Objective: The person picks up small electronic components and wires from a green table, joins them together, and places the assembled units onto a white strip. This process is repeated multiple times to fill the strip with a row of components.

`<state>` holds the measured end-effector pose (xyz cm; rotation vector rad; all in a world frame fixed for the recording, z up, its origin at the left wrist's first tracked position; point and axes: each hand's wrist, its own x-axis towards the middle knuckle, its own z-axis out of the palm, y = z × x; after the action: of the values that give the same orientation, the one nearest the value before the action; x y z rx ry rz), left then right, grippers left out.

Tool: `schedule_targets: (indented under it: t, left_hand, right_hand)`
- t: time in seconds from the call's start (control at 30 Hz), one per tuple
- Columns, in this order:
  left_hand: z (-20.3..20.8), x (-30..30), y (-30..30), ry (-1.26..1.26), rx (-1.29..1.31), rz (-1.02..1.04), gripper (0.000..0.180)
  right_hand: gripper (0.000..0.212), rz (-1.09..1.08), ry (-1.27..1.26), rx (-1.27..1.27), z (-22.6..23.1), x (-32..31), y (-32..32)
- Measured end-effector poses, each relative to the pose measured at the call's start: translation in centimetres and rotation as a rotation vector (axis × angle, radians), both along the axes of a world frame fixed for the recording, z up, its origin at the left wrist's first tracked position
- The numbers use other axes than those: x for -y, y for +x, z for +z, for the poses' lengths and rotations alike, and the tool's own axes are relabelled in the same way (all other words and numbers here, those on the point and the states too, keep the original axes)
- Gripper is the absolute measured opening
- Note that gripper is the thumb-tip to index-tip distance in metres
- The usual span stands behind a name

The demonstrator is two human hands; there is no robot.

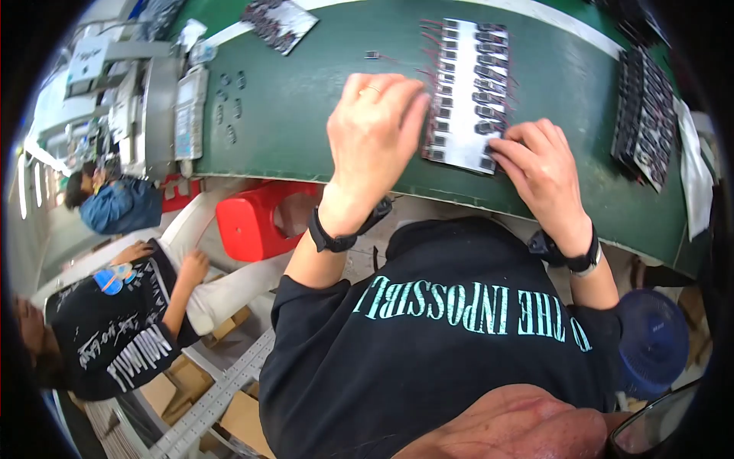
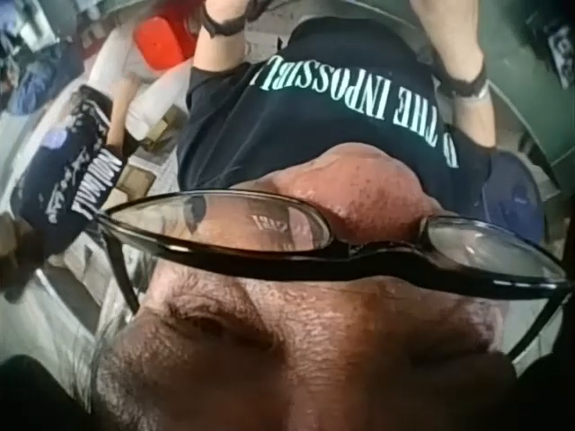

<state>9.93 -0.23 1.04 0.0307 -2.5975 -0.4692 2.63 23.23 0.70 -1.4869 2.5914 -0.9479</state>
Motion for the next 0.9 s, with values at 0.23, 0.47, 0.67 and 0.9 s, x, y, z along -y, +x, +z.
schedule_targets:
  t: [0.23, 0.47, 0.67, 0.9]
  left_hand:
    - [-0.2, 7.3, 2.0, -0.126, 0.107, 0.334, 0.008]
    - [0.4, 9.5, 5.0, -0.169, 0.122, 0.536, 0.017]
    - [-2.9, 16.7, 11.1, -0.303, 0.093, 0.912, 0.020]
    - [-4.6, 19.6, 12.0, -0.368, 0.136, 0.822, 0.022]
  right_hand:
    - [0.018, 0.034, 0.055, 0.055, 0.9, 0.6, 0.3]
    - [0.017, 0.025, 0.067, 0.108, 2.8, -2.4, 0.2]
    - [0.008, -0.064, -0.357, 0.702, 3.1, -4.0, -1.9]
    - [0.015, -0.147, -0.512, 0.703, 0.2, -3.0, -1.7]
